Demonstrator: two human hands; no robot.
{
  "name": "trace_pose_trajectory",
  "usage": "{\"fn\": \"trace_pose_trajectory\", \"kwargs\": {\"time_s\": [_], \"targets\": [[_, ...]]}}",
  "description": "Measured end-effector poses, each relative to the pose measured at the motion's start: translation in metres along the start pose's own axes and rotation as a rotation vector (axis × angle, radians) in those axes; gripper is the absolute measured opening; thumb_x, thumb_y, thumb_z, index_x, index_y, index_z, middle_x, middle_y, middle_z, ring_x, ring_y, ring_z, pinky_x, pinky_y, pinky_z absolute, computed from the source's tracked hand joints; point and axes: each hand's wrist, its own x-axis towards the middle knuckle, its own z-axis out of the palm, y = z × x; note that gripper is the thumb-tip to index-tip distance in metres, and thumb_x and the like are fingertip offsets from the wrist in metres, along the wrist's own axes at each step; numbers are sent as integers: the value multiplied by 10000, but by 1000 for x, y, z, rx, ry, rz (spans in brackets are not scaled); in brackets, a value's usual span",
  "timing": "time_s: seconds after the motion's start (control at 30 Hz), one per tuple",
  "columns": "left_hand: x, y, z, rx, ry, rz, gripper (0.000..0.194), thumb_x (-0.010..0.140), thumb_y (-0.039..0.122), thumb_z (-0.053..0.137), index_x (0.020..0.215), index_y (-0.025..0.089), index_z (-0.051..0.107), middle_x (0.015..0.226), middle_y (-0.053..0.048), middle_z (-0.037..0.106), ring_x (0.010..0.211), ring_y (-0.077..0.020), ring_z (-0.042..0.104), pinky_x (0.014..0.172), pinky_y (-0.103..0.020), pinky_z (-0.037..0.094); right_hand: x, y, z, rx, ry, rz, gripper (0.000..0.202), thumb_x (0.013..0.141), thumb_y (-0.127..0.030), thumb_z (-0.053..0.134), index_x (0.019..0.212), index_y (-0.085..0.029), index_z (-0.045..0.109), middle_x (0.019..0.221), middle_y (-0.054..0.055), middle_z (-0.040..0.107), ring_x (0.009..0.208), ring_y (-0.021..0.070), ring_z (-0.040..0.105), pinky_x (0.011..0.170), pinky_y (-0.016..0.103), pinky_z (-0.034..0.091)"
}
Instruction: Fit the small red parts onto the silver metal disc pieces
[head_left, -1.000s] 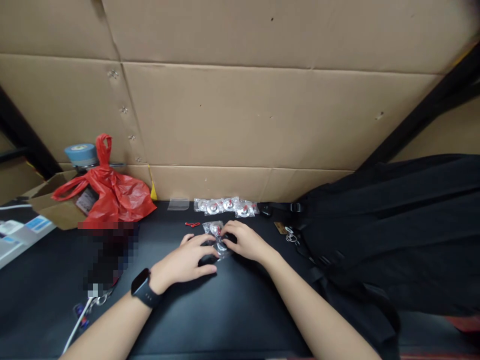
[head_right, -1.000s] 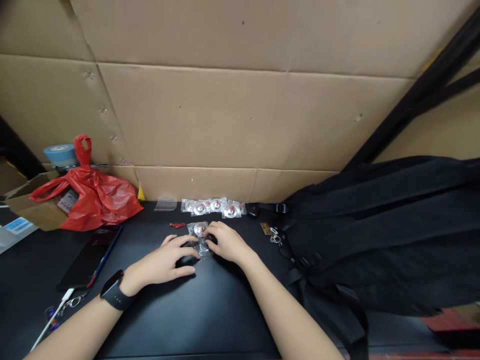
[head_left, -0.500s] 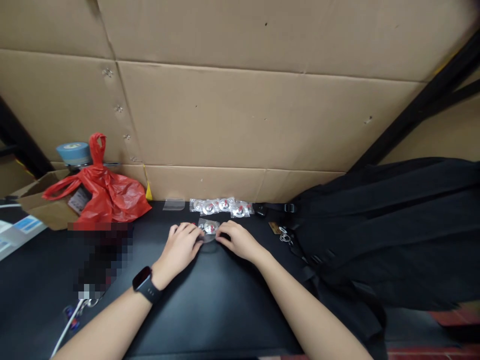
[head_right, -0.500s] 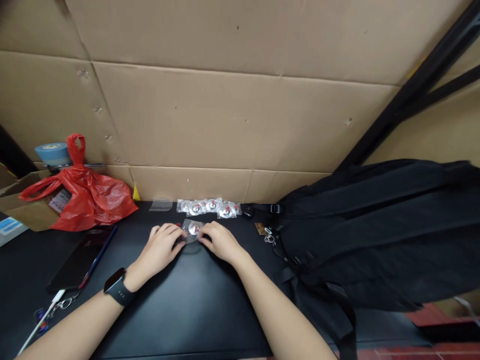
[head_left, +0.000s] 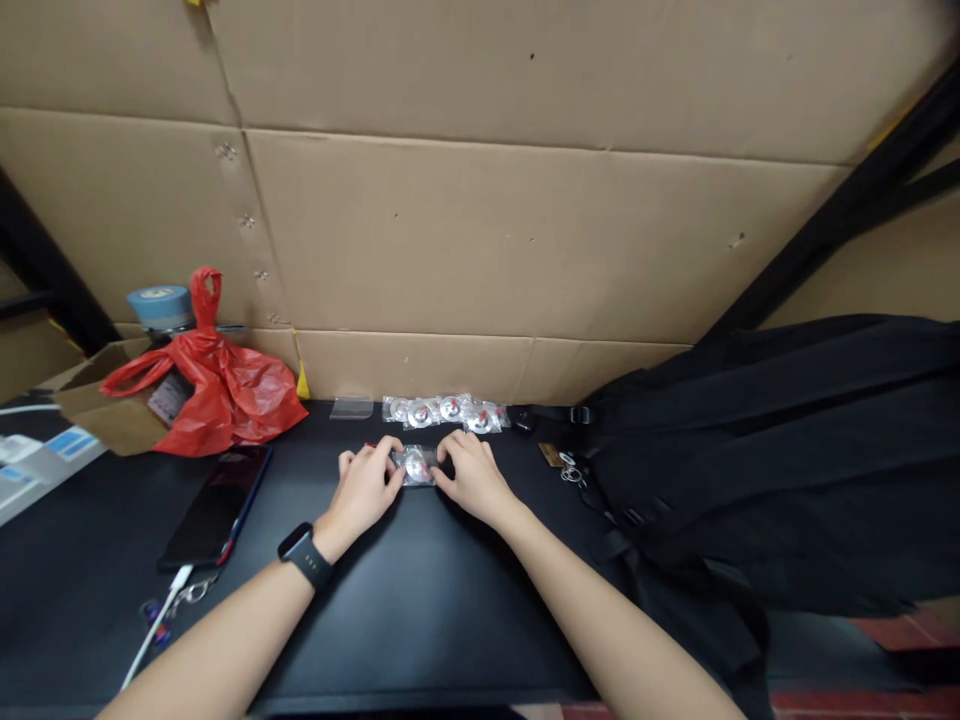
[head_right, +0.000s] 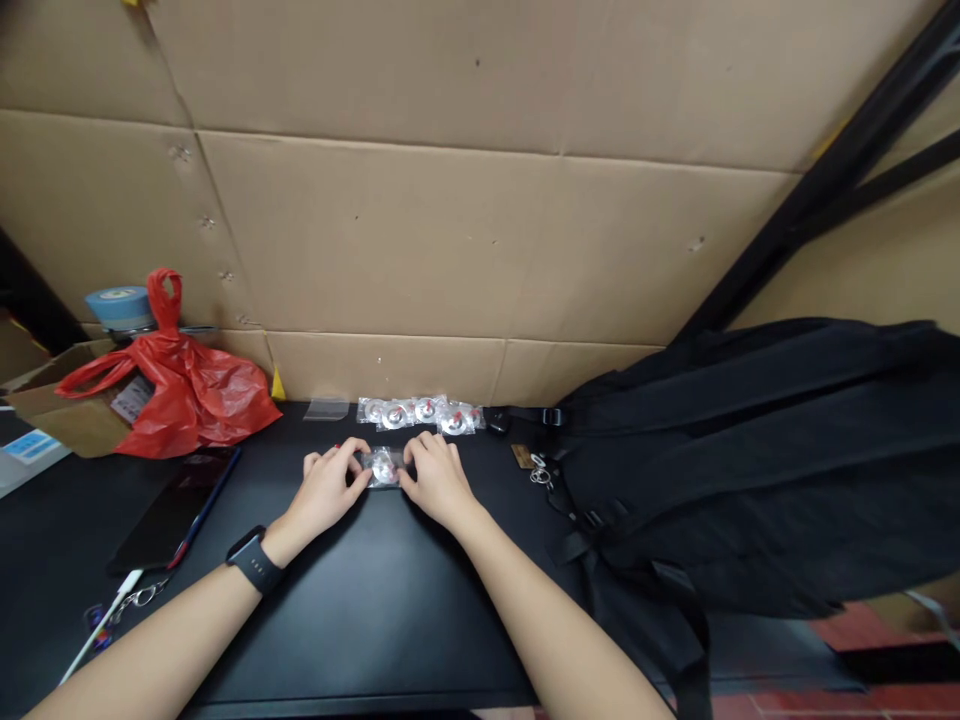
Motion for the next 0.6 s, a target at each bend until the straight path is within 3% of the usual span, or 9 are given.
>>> {"fn": "trace_pose_trajectory", "kwargs": {"time_s": [0.1, 0.2, 0.3, 0.37, 0.47, 0.6], "targets": [[-3, -1, 0, 102, 17, 94, 209, 957, 241, 483, 1115, 280, 614, 978, -15, 677, 990, -209, 583, 852, -377, 311, -1, -3, -6, 27, -4, -147, 281, 843, -134, 593, 1106, -230, 619, 1174, 83, 620, 1089, 248, 524, 881, 376, 385], [-6, 0, -2, 150, 10, 145, 284, 1005, 311, 414, 1176, 302, 641, 1142, -53, 627, 1109, -239, 525, 865, -393, 332, -4, -5, -11, 47, -104, -248, 388, 823, -110, 577, 1177, -262, 615, 1253, 61, 639, 1164, 249, 510, 948, 410, 338], [-8, 1, -4, 158, -21, 165, 301, 967, 411, 494, 1197, 288, 645, 1195, -72, 603, 1177, -276, 474, 909, -426, 346, -5, -7, -11, 64, -146, -195, 406, 833, -156, 594, 1225, -266, 586, 1244, 61, 667, 1160, 253, 528, 958, 437, 309], [-8, 1, -5, 156, -27, 169, 295, 913, 382, 577, 1172, 264, 655, 1217, -82, 597, 1195, -289, 456, 932, -443, 349, -5, -6, -9, 97, -149, -142, 382, 884, -185, 562, 1256, -270, 559, 1210, 65, 687, 1154, 246, 546, 958, 443, 302], [-6, -3, -4, 143, -4, 127, 184, 919, 275, 553, 1024, 238, 699, 1195, -81, 614, 1196, -286, 456, 926, -451, 353, -3, -5, -8, 196, -157, -61, 347, 940, -269, 536, 1287, -282, 521, 1111, 55, 720, 1107, 232, 589, 976, 452, 296], [-3, -7, 0, 98, 22, 57, 216, 952, 301, 524, 894, 222, 717, 1127, -78, 642, 1157, -284, 466, 907, -457, 353, -2, -3, -6, 269, -153, -8, 394, 888, -278, 620, 1268, -288, 517, 1017, 29, 737, 1028, 226, 638, 989, 452, 292]]}}
